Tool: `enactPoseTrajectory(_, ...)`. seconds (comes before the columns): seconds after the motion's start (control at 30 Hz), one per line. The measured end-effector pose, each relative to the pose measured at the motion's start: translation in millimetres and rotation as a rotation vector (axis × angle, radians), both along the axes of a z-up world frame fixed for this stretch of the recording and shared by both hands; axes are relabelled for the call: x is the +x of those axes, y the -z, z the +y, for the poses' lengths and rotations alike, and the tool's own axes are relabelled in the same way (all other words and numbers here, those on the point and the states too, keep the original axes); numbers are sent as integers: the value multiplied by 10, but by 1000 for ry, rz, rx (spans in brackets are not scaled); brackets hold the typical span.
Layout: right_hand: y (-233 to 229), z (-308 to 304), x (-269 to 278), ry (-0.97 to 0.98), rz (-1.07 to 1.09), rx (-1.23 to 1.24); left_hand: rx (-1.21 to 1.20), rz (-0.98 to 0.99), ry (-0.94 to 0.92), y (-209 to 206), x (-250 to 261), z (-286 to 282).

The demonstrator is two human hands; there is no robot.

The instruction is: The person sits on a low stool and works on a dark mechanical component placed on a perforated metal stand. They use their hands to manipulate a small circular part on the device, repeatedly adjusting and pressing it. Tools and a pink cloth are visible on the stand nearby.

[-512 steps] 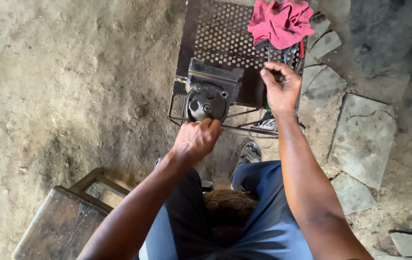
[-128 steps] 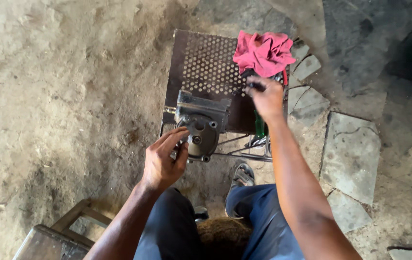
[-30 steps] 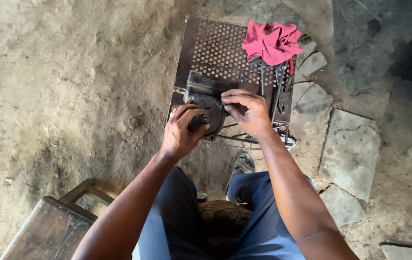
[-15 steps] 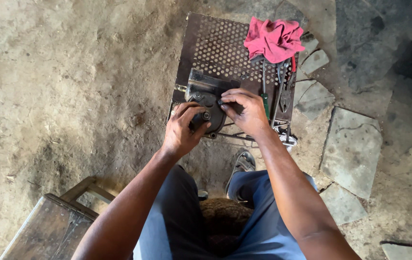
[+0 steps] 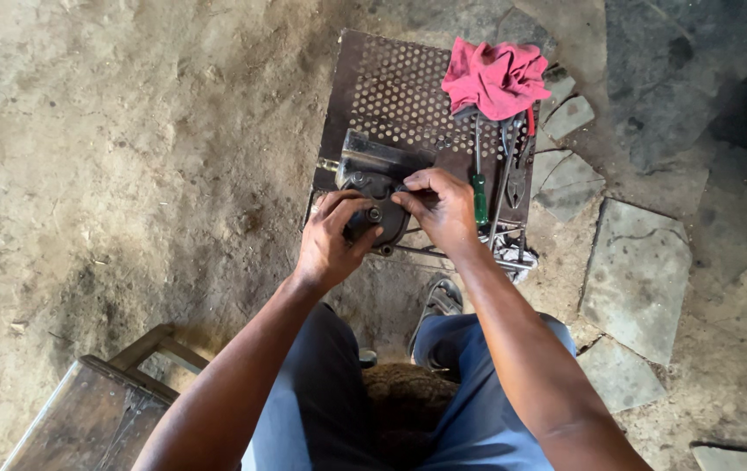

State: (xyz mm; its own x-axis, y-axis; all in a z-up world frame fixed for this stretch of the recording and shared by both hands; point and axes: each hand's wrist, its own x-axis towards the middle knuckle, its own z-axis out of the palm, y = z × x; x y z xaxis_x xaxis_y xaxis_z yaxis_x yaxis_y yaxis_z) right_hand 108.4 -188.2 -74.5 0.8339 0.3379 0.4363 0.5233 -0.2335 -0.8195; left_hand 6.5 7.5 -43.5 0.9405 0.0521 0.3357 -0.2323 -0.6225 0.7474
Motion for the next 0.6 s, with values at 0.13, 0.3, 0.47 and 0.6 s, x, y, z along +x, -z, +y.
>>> enactPoseTrajectory(0.13,-105,-24,-12,-56,94,8,7,-6,2,10,4,14)
enactPoseTrajectory(0.3,-173,-83,17,-158,-59,-16,0,-11,-1,17,4,2)
enactPoseTrajectory(0.47,-44,-44,26,-71,-28,-14,6,-7,-4,18,4,3)
enactPoseTrajectory(0.6,37,7,6,0,57,50,13,-14,-7,0,1,-1)
